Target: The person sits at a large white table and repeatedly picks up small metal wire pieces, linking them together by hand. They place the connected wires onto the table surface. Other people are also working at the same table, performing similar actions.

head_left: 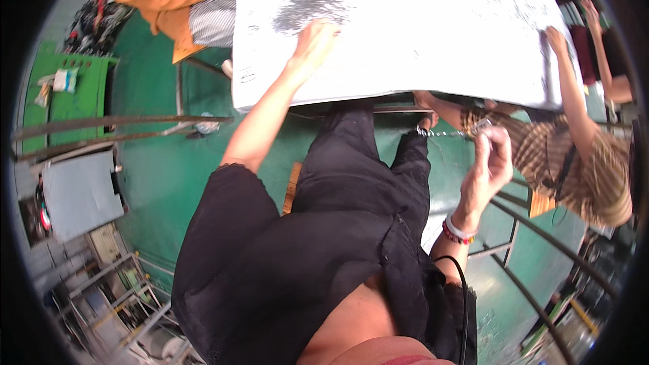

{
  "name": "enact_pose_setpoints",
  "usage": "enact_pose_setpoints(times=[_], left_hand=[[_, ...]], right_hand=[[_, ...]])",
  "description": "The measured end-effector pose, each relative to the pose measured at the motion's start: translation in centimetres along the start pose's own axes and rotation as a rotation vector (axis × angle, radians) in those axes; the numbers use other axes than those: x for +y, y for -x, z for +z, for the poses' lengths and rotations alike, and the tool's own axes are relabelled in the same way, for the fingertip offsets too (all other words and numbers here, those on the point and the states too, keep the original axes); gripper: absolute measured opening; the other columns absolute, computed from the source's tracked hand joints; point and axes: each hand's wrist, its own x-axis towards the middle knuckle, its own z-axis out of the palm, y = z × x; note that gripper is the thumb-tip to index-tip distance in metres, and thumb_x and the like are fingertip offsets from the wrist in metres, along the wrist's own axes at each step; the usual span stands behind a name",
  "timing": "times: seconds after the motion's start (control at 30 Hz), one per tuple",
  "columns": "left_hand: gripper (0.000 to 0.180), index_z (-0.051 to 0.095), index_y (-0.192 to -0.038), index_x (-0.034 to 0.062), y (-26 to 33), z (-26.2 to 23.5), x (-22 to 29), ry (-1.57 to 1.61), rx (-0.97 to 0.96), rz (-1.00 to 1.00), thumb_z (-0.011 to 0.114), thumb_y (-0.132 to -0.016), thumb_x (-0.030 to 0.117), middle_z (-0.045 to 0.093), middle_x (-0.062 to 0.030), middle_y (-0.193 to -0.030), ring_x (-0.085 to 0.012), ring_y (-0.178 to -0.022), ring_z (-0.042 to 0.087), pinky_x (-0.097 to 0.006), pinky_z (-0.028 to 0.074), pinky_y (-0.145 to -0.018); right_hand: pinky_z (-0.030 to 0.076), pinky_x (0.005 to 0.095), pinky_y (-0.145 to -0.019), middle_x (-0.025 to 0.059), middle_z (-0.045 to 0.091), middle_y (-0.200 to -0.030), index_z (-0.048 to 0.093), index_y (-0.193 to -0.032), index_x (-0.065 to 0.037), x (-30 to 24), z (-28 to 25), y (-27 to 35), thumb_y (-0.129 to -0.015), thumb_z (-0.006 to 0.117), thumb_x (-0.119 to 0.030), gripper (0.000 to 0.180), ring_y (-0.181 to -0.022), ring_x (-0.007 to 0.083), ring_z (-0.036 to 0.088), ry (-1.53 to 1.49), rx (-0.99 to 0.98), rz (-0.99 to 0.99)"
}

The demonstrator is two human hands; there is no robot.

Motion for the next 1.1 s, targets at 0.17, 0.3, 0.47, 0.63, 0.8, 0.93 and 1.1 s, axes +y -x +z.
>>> enact_pose_setpoints(times=[0.17,0.3,0.47,0.63,0.8,0.93,1.1], left_hand=[[0.017,0.06,-0.095,0.0004,0.5,0.8,0.9,-0.067,0.022,0.088,0.058,-0.082,0.011,0.06,-0.0171,-0.09,-0.0331,-0.091,0.057,-0.042,0.046,-0.079],[0.019,0.057,-0.101,-0.0015,0.4,0.2,3.9,0.107,0.095,0.127,0.054,-0.087,0.011,0.059,-0.0195,-0.088,-0.0329,-0.087,0.06,-0.04,0.048,-0.077],[0.022,0.057,-0.104,-0.0045,1.0,-3.1,15.1,0.912,-0.071,-0.013,0.055,-0.092,0.013,0.063,-0.0115,-0.093,-0.0164,-0.076,0.063,-0.029,0.053,-0.07],[0.015,0.059,-0.1,-0.0037,3.4,-6.5,21.8,1.394,-0.303,-0.005,0.059,-0.09,0.007,0.059,-0.0069,-0.09,-0.0143,-0.082,0.06,-0.027,0.051,-0.074],[0.008,0.06,-0.093,0.0027,3.2,-5.0,22.6,0.927,0.038,0.251,0.06,-0.085,0.005,0.055,-0.0097,-0.086,-0.0222,-0.076,0.058,-0.03,0.049,-0.065],[0.009,0.06,-0.095,0.0008,3.0,-4.6,23.0,1.082,-0.009,0.134,0.058,-0.089,0.008,0.064,-0.0078,-0.085,-0.0162,-0.08,0.063,-0.028,0.05,-0.071],[0.006,0.059,-0.095,-0.0023,2.6,-4.1,23.0,1.179,0.003,0.149,0.055,-0.09,0.001,0.066,-0.0085,-0.088,-0.0131,-0.088,0.063,-0.026,0.051,-0.079]], right_hand=[[0.041,0.0201,-0.073,-0.0003,0.053,-0.083,0.057,-0.085,-0.001,0.2,0.6,-0.3,-0.087,0.059,0.003,0.005,-0.077,0.0072,0.05,-0.088,0.019,0.02],[0.04,0.0194,-0.078,-0.0011,0.055,-0.087,0.059,-0.089,-0.002,1.1,0.1,0.1,-0.086,0.061,0.001,0.004,-0.083,0.006,0.051,-0.124,0.019,0.037],[0.041,0.019,-0.069,-0.0011,0.056,-0.083,0.058,-0.086,-0.002,2.0,1.2,0.7,-0.088,0.061,-0.001,0.003,-0.077,0.005,0.05,-0.116,0.098,0.104],[0.04,0.017,-0.068,-0.0022,0.056,-0.083,0.058,-0.086,-0.002,2.5,2.2,0.9,-0.087,0.061,-0.001,0.003,-0.076,0.0033,0.049,-0.164,0.111,0.105],[0.042,0.0185,-0.067,-0.0024,0.054,-0.08,0.055,-0.084,-0.002,2.6,2.6,1.0,-0.087,0.06,0.001,0.006,-0.075,0.0035,0.048,-0.009,0.082,0.021],[0.043,0.0222,-0.064,0.0017,0.054,-0.077,0.056,-0.082,-0.001,3.4,2.2,1.0,-0.083,0.063,0.002,0.007,-0.069,0.0086,0.05,0.201,0.074,-0.109],[0.046,0.025,-0.07,0.0055,0.058,-0.084,0.063,-0.109,0.0,3.9,0.3,-2.9,-0.089,0.054,-0.002,0.022,-0.075,0.0128,0.055,0.134,0.116,0.008]])
